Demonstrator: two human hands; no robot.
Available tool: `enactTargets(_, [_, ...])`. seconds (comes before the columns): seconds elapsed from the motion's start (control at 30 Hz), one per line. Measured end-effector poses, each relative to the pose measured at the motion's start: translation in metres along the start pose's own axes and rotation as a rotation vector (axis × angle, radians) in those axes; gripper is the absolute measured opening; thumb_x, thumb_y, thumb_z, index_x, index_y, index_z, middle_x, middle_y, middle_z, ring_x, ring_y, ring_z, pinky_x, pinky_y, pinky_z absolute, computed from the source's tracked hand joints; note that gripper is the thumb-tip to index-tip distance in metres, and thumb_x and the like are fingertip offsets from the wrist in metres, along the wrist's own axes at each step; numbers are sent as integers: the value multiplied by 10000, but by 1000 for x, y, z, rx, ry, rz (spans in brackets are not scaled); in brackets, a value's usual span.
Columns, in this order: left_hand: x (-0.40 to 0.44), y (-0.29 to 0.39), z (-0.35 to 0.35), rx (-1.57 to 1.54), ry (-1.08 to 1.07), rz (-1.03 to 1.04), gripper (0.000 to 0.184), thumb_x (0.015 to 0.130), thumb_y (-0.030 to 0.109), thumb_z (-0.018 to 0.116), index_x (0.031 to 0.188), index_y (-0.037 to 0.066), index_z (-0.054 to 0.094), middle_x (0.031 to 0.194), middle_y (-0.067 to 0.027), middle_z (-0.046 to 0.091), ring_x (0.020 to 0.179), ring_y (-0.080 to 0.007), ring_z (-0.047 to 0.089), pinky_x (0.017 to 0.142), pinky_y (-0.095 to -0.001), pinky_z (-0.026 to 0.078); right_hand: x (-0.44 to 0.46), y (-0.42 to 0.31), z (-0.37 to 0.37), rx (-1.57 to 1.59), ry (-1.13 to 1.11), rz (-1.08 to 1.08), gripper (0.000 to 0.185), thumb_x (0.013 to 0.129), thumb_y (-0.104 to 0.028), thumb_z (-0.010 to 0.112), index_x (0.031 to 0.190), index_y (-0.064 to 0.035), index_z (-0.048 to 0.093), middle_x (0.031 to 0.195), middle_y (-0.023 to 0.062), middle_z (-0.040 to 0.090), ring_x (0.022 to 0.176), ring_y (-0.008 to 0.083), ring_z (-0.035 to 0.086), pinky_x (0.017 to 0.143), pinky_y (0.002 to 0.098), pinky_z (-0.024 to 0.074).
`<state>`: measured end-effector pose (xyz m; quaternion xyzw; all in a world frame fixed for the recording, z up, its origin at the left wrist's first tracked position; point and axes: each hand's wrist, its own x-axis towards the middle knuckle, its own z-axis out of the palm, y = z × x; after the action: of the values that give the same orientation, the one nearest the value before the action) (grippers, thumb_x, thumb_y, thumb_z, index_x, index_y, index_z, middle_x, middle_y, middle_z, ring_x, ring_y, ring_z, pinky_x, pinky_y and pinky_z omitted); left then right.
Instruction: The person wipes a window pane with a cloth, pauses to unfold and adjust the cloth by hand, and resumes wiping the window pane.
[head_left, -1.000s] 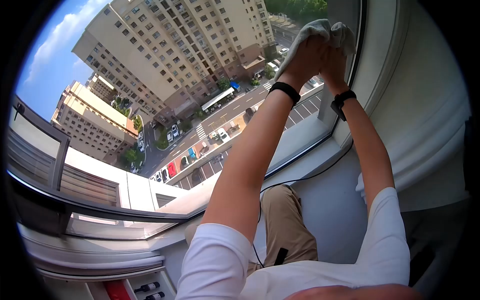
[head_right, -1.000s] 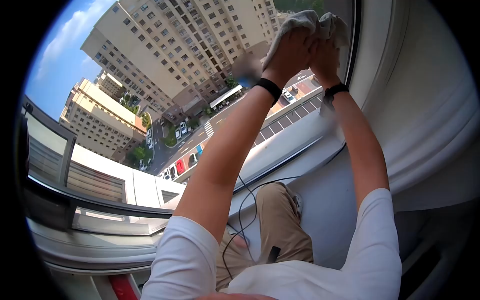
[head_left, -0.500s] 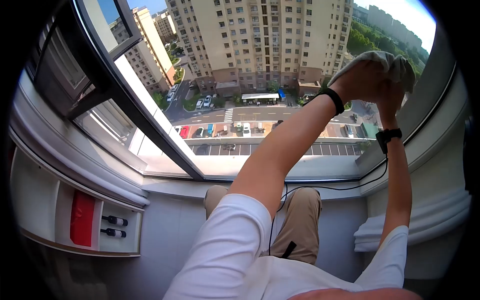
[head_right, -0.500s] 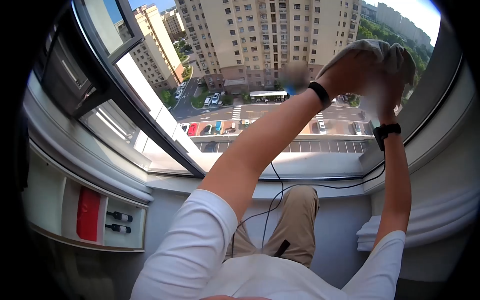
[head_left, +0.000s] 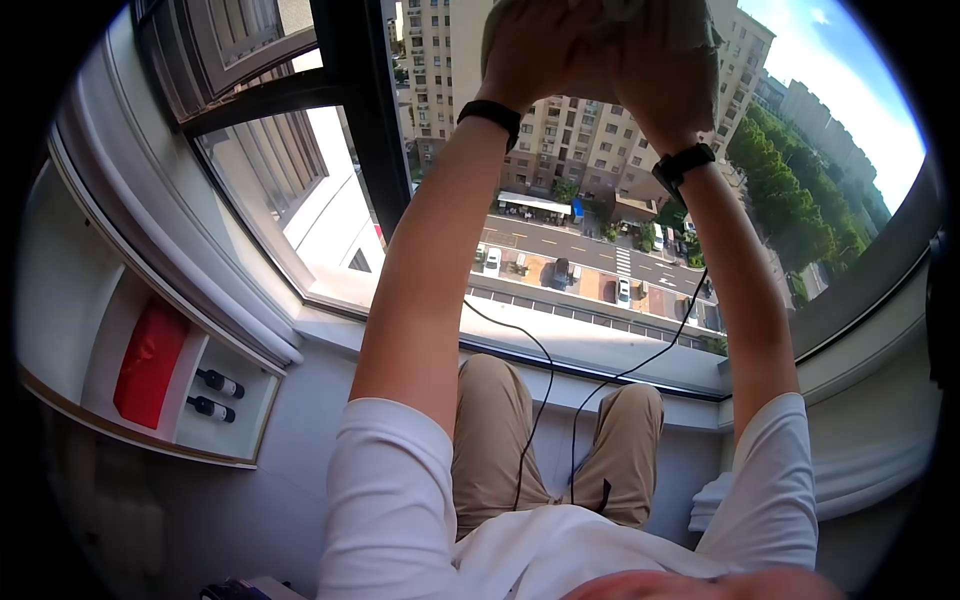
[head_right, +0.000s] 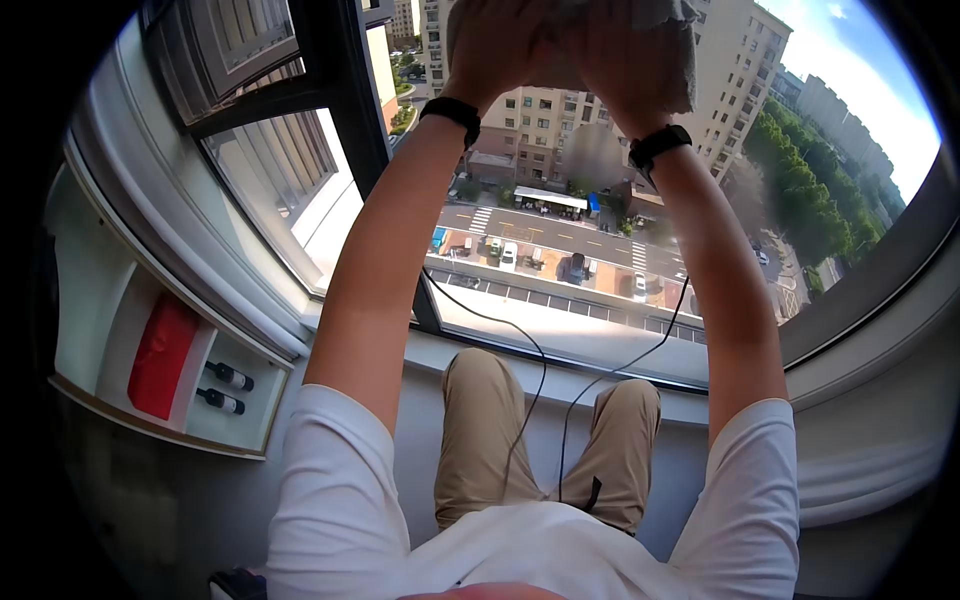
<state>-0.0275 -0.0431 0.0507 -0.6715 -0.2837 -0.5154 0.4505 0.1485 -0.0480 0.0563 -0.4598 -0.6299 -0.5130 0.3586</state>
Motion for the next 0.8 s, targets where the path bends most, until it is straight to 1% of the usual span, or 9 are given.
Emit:
enactTargets(0.07, [-24, -15, -13, 58, -45, -109, 516, 932, 284, 621, 1408, 87, 603, 1068, -153, 631, 1052, -348, 586, 933, -488, 461, 3, -32, 6, 217, 67, 16, 640, 972, -321, 557, 1503, 28, 477, 1565, 235, 474, 1350, 436, 526, 1097, 583, 419])
enactTargets(0.13, [-47, -24, -23, 61, -177, -257, 528, 924, 292, 634, 1411, 90, 600, 1099, -155, 641, 1075, -355, 587, 959, -488, 463, 1, -53, 20, 182, 203, -79, 642, 970, -308, 558, 1508, 30, 470, 1557, 231, 482, 1318, 425, 547, 1082, 574, 432])
enactTargets(0.23, [-91, -44, -8, 154, 10, -203, 555, 938, 449, 639, 1426, 187, 616, 1155, -121, 674, 1150, -301, 632, 1007, -484, 472, -8, -74, 19, 226, 287, -158, 638, 959, -303, 572, 1506, 11, 478, 1542, 221, 500, 1275, 400, 565, 1053, 545, 452])
enactTargets(0.3, [-111, -54, -10, 224, 50, -193, 567, 959, 413, 588, 1471, 170, 581, 1154, -163, 653, 1167, -383, 605, 1006, -528, 452, -15, -90, 26, 172, 211, -170, 650, 954, -329, 599, 1504, -3, 484, 1520, 221, 517, 1263, 397, 566, 1052, 538, 452])
enactTargets(0.37, [-133, -60, -12, 196, 23, -221, 596, 972, 407, 521, 1499, 128, 537, 1179, -193, 626, 1187, -405, 575, 1028, -563, 421, -22, -99, 24, 339, 428, -212, 594, 920, -356, 642, 1440, -77, 585, 1515, 131, 562, 1208, 290, 634, 908, 437, 538])
enactTargets(0.47, [-170, -67, -20, 231, -41, -252, 666, 950, 436, 496, 1495, 53, 504, 1177, -215, 589, 1136, -427, 567, 1038, -573, 406, -38, -121, 36, 518, 338, -208, 577, 898, -387, 652, 1434, -176, 611, 1525, 89, 559, 1255, 280, 626, 993, 432, 523])
enactTargets(0.53, [-201, -70, -26, 281, -110, -276, 643, 971, 418, 481, 1438, -23, 512, 1263, -302, 562, 1175, -505, 520, 1026, -586, 403, -53, -135, 37, 655, 317, -216, 529, 927, -374, 638, 1428, -206, 618, 1533, 62, 551, 1289, 273, 606, 1038, 433, 515])
enactTargets(0.63, [-252, -75, -27, 244, -178, -384, 719, 1036, 550, 407, 1520, 19, 442, 1461, -294, 485, 1331, -491, 445, 1107, -591, 341, -80, -152, 33, 825, 293, -179, 480, 943, -338, 648, 1409, -224, 630, 1492, 40, 573, 1303, 270, 594, 1091, 408, 497])
enactTargets(0.8, [-302, -46, -30, 10, -331, -531, 708, 1061, 458, 436, 1556, -39, 334, 1553, -322, 377, 1439, -484, 348, 1199, -552, 269, -140, -160, 72, 839, 61, -322, 360, 905, -280, 650, 1255, -208, 693, 1342, 36, 659, 1270, 251, 611, 1119, 395, 477])
